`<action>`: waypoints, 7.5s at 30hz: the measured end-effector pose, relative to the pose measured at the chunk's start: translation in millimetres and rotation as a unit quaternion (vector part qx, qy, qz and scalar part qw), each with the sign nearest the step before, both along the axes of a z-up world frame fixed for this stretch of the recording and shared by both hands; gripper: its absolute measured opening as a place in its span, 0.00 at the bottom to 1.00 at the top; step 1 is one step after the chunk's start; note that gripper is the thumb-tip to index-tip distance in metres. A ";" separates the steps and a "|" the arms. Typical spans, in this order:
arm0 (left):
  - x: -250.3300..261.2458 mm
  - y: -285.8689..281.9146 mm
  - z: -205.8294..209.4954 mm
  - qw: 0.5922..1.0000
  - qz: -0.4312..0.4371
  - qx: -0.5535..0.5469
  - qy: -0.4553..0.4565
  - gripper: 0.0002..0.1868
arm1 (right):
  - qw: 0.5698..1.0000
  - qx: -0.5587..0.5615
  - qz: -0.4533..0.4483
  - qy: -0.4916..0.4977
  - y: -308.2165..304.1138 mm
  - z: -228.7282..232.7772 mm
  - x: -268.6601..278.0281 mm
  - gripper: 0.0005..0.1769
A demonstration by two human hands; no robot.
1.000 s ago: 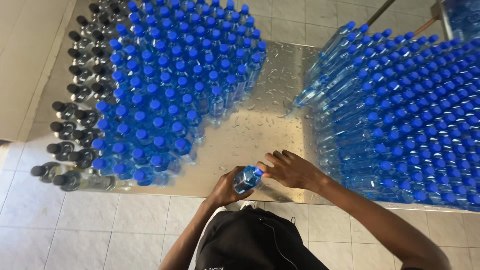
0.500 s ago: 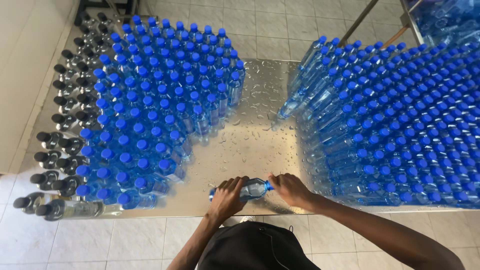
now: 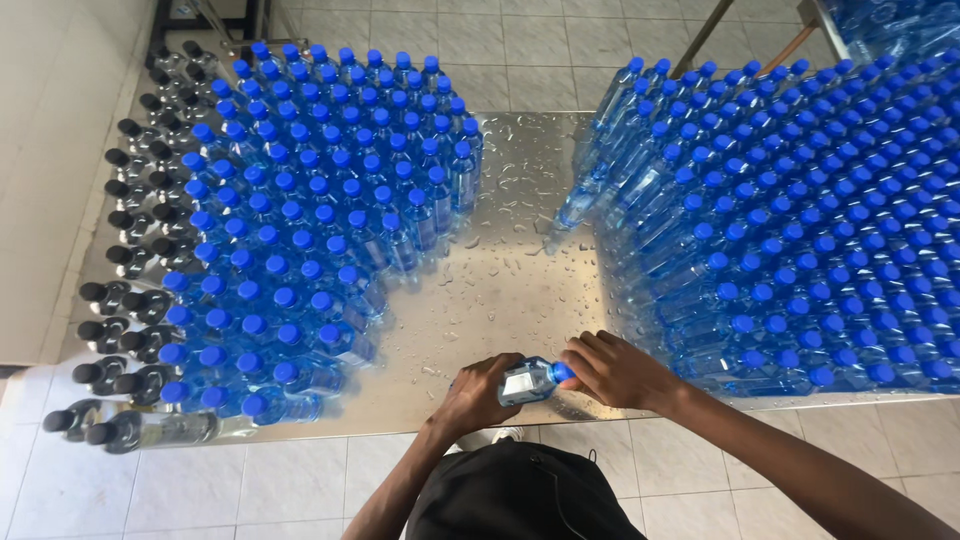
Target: The person repeatedly picks up water bottles from a metal table, screws on blue caps, and places the capped bottles back into a large stack. The task is performed one at a time in a repetitive loop.
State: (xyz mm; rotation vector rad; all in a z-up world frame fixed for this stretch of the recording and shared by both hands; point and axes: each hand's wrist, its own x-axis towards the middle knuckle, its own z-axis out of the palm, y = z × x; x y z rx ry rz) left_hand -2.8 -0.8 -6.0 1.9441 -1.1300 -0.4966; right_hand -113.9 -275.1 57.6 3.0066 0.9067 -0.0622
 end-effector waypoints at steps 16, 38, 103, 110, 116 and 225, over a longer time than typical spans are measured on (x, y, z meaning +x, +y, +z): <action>8.7 44.3 39.8 0.983 -0.055 -0.003 0.173 0.39 | 0.976 0.201 0.021 -0.079 22.4 -61.4 39.8 0.32; -11.2 -35.9 -8.9 0.871 -0.054 0.213 -0.440 0.33 | 0.380 0.516 -0.542 0.543 10.7 -111.0 0.4 0.28; -204.1 118.4 -204.7 0.809 0.537 0.088 0.222 0.37 | 0.918 0.001 -0.376 -0.128 -396.5 -157.8 501.7 0.18; -208.4 122.0 -204.7 0.801 0.545 0.094 0.229 0.36 | 0.902 -0.150 -0.356 -0.190 -455.7 -211.6 512.9 0.18; -179.4 124.2 -206.7 0.836 0.497 0.103 0.211 0.35 | 0.923 -0.095 -0.318 -0.197 -441.9 -194.0 479.0 0.25; 65.0 52.1 -59.5 0.925 0.106 -0.262 0.252 0.57 | 0.964 0.217 -0.153 -0.008 97.5 107.7 72.8 0.25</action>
